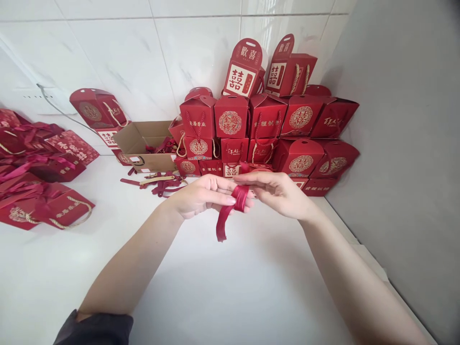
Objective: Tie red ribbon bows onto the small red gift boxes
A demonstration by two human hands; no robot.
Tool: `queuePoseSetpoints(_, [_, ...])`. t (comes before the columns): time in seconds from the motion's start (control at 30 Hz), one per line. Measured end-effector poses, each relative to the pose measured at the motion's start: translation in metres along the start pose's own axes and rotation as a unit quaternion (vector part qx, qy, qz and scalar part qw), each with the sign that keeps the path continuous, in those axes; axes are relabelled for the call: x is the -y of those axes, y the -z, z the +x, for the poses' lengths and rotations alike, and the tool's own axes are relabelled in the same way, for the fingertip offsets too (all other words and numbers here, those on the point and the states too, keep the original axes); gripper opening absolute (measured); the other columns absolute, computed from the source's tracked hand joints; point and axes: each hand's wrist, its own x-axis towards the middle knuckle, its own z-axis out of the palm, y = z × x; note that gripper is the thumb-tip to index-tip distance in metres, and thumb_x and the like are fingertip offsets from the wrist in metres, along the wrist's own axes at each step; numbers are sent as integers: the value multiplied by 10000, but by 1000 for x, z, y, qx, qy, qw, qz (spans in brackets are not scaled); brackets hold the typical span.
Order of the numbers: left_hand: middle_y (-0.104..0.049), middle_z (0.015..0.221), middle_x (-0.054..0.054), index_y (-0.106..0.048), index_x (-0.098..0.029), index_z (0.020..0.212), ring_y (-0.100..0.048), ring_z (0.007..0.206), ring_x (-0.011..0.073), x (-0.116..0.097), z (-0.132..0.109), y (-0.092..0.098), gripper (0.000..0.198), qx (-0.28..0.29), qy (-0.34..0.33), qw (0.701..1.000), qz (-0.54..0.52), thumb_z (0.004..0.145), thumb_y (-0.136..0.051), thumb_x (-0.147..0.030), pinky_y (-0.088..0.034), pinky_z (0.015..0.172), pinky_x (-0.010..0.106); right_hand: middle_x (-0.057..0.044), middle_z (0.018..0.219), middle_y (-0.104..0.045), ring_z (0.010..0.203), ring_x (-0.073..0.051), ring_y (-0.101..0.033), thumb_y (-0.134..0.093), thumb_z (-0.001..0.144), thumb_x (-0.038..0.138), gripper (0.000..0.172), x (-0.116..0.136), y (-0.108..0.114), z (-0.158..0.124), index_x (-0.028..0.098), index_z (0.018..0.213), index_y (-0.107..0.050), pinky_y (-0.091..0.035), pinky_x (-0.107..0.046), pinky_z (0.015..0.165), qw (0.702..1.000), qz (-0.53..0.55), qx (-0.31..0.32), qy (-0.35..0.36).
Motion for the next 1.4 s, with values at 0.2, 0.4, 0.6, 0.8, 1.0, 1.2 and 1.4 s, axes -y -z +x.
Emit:
queuePoseSetpoints(0.2, [-711,1161,113,-724,-182,1120,-684,1048,240,-4,-4,8,321,-124,-126,983,-38,802,-694,-213,-575,785,247,-6,642,-644,610,-120,-586,-532,940,397,370,1,-19,4,161,698,-681,-450,-246,623,994,-64,80,-36])
queuePoseSetpoints(0.4, [-697,1192,111,-720,-183,1118,-654,1101,251,-1,1,1,302,-172,-176,968,48,828,-680,-254,-539,913,319,30,565,-572,507,-82,-471,-500,956,380,433,17,-30,1,173,578,-538,-368,-229,539,992,-60,100,-43])
queuePoseSetpoints(0.6, [-736,983,46,-710,-209,1106,-671,958,209,8,5,-11,279,-230,-216,909,273,877,-608,-329,-401,1101,456,42,537,-439,499,-84,-352,-490,945,463,477,20,-21,-3,179,561,-492,-309,-241,500,988,-123,91,-28])
queuePoseSetpoints(0.8, [-716,908,-20,-744,-274,924,-664,880,171,19,13,-21,187,-215,-230,844,435,894,-559,-263,-50,1234,506,16,552,-548,495,-101,-432,-498,931,513,473,22,-7,-6,178,642,-664,-343,-252,490,992,-67,96,-50])
queuePoseSetpoints(1.0, [-734,1030,58,-707,-212,1123,-672,988,207,4,4,-10,271,-173,-199,931,251,898,-584,-301,-357,1133,457,-12,678,-681,566,-119,-551,-501,946,461,393,27,-2,-7,181,796,-733,-411,-253,548,985,-15,169,-41])
queuePoseSetpoints(1.2, [-708,1151,139,-567,-205,1330,-719,892,219,-11,-10,9,465,-136,-55,986,82,883,-623,-323,-557,866,369,17,481,-517,431,-107,-412,-526,930,363,432,18,12,-10,202,539,-614,-287,-268,478,944,-307,45,-110])
queuePoseSetpoints(1.4, [-725,1115,123,-595,-229,1286,-733,806,201,-11,-8,10,461,-148,17,985,86,855,-662,-377,-569,717,290,-28,681,-697,648,-195,-643,-504,884,242,252,10,44,-25,224,813,-745,-427,-280,542,888,-429,-15,-166])
